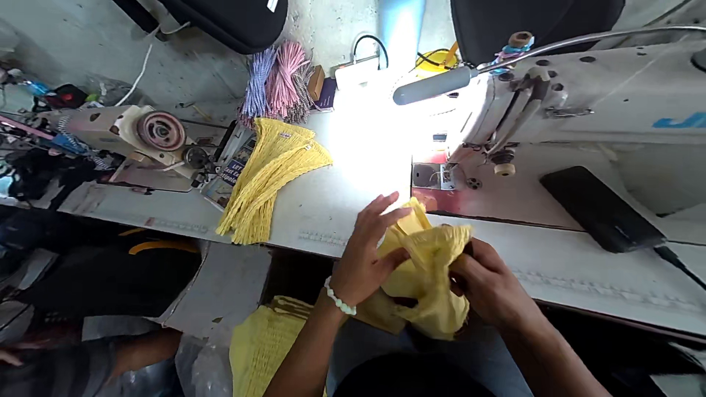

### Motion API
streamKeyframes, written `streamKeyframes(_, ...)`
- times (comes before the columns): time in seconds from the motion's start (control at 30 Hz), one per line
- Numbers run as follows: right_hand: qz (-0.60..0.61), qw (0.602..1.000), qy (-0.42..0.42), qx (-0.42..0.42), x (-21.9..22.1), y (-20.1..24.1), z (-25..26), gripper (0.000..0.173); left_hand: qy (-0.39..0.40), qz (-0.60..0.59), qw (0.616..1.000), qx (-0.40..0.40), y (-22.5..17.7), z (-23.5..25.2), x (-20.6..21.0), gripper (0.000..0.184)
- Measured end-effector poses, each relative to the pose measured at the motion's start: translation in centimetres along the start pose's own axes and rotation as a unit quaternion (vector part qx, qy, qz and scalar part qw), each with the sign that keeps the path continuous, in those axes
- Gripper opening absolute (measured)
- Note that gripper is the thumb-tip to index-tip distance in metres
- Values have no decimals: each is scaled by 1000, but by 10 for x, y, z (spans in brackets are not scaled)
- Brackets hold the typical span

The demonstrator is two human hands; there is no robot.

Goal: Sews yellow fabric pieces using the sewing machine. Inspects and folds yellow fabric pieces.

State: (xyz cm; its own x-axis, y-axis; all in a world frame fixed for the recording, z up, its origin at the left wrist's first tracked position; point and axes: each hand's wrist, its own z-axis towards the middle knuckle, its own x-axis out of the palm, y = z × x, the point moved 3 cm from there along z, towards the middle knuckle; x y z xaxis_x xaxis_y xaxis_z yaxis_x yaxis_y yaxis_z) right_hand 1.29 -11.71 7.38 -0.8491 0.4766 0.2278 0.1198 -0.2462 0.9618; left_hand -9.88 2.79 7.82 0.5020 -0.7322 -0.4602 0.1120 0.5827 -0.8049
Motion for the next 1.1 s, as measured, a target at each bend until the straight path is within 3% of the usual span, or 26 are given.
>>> streamKeyframes(0.07, 86, 994, -37, 60, -8, 3, -4, 26, 46, -43, 998, 25, -3, 3, 4, 44)
streamKeyframes(0.13, 117, 988, -80, 66, -19, 4, -5, 23, 53, -54, 997, 25, -6, 4, 6, 29)
streamKeyframes(0.17, 117, 988, -83, 50, -26, 3, -6, 29, 50, -66, 996, 11, -7, 4, 7, 25)
streamKeyframes(0.23, 86, 994, -68, 2, -42, 4, -6, 64, 30, -107, 993, -32, -6, 2, 8, 24)
streamKeyframes(0.27, 50, 996, -71, -26, -49, 5, -6, 65, 10, -122, 991, -54, -6, 1, 8, 26)
streamKeyframes(0.4, -100, 984, -108, -100, -43, 23, -13, 19, -107, -81, 987, -88, -3, -4, 15, 29)
streamKeyframes(0.47, -164, 975, -86, -121, -30, 26, -18, 8, -159, -8, 986, -58, 0, -5, 19, 21)
streamKeyframes(0.57, -211, 961, 25, -176, -11, 19, -21, 20, -167, 29, 985, -35, 4, -5, 20, 14)
streamKeyframes(0.67, -195, 958, 106, -180, -8, 11, -22, 25, -97, -104, 987, -75, 3, -5, 20, 15)
streamKeyframes(0.73, -153, 977, 54, -137, -19, 11, -27, 19, -74, -276, 954, -86, 5, -9, 16, 15)
streamKeyframes(0.8, -67, 988, -113, -86, -39, 18, -31, 10, -81, -435, 890, -110, 7, -12, 9, 14)
streamKeyframes(0.87, 10, 958, -275, -80, -64, 27, -26, 16, -91, -547, 823, -125, 11, -14, 1, 15)
streamKeyframes(0.93, 41, 935, -339, -92, -77, 30, -21, 19, -71, -599, 787, -129, 14, -15, 2, 15)
streamKeyframes(1.0, 23, 940, -329, -88, -69, 30, -22, 19, -71, -590, 786, -170, 9, -15, 11, 17)
streamKeyframes(1.1, -22, 964, -248, -97, -57, 22, -24, 17, -97, -456, 851, -240, -1, -9, 22, 22)
